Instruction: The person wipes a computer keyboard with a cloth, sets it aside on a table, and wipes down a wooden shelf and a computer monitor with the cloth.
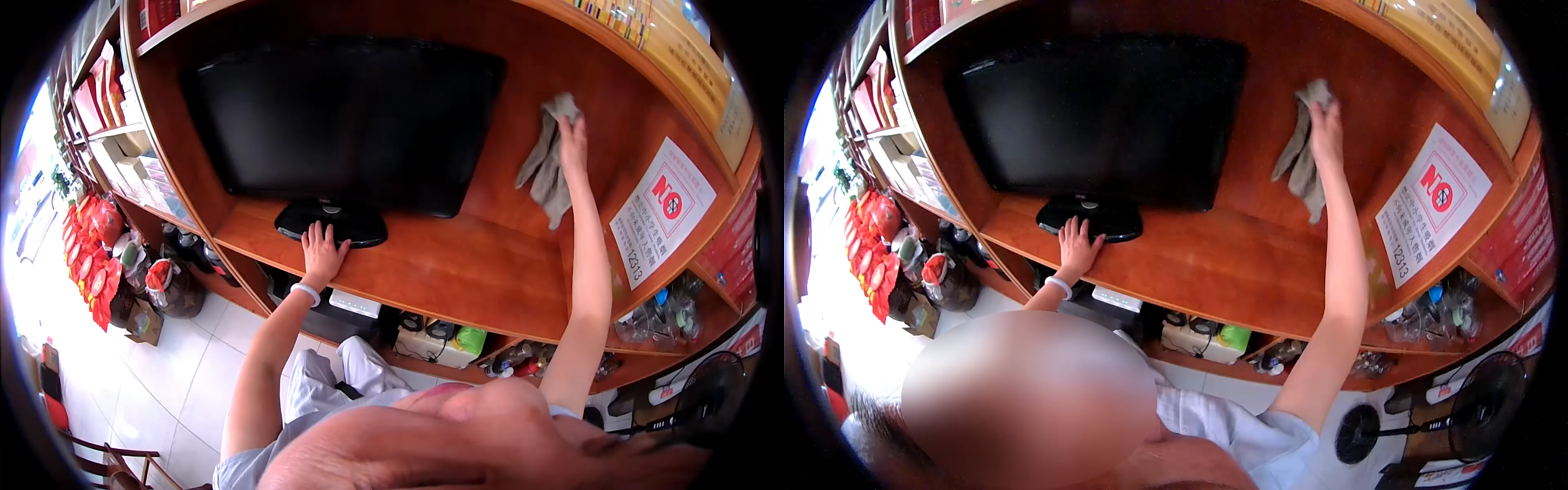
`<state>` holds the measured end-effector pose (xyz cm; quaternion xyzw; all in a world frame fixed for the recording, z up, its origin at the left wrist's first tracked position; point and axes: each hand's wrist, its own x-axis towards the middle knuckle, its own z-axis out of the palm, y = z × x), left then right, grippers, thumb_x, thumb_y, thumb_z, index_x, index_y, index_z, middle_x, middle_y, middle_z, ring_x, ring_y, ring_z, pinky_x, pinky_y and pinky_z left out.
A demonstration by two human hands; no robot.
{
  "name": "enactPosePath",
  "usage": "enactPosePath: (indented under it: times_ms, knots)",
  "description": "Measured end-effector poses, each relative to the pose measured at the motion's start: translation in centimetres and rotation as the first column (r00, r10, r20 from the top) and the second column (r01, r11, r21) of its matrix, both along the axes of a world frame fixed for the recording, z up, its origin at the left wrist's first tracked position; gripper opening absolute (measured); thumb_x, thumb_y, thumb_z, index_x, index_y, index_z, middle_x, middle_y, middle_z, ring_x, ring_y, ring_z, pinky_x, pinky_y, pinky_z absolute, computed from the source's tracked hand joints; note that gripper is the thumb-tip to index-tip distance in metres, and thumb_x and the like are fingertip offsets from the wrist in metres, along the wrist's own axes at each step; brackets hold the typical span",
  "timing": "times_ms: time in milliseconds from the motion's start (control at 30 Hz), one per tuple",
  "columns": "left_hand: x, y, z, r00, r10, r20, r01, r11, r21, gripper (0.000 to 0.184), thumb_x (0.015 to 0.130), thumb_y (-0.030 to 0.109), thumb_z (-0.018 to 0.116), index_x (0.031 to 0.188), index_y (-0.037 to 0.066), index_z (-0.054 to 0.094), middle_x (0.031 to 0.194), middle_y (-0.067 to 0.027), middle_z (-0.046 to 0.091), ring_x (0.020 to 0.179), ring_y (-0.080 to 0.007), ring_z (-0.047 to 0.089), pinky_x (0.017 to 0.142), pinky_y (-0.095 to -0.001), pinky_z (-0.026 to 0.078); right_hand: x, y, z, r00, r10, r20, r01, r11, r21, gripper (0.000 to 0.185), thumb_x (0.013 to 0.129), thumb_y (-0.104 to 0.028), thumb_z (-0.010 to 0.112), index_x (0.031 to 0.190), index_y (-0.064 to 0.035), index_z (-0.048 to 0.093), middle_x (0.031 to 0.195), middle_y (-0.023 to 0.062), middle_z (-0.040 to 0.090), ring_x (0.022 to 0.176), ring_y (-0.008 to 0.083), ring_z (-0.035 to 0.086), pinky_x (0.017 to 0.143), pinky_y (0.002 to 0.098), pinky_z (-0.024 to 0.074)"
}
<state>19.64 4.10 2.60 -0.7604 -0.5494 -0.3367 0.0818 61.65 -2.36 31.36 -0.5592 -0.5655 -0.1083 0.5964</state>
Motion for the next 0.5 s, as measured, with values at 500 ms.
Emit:
enactPosePath:
  times_ms: [500]
  knots:
    - [0.1,-0.5,1.1,1.0,-0.001,-0.002,0.0,0.998,-0.06,0.056,0.079,0.04,0.053,0.117,-0.001,0.045,0.126,-0.0243,0.036,0.121,-0.0365,0.029,0.101,-0.0464,0.02,-11.5,16.1,15.8,0.564,0.354,0.746,-0.037,0.913,-0.406,0.046,0.09,-0.037,0.041,0.129,-0.014,0.039,0.131,0.0124,0.039,0.122,0.0268,0.036,0.101,0.0338,0.0282]
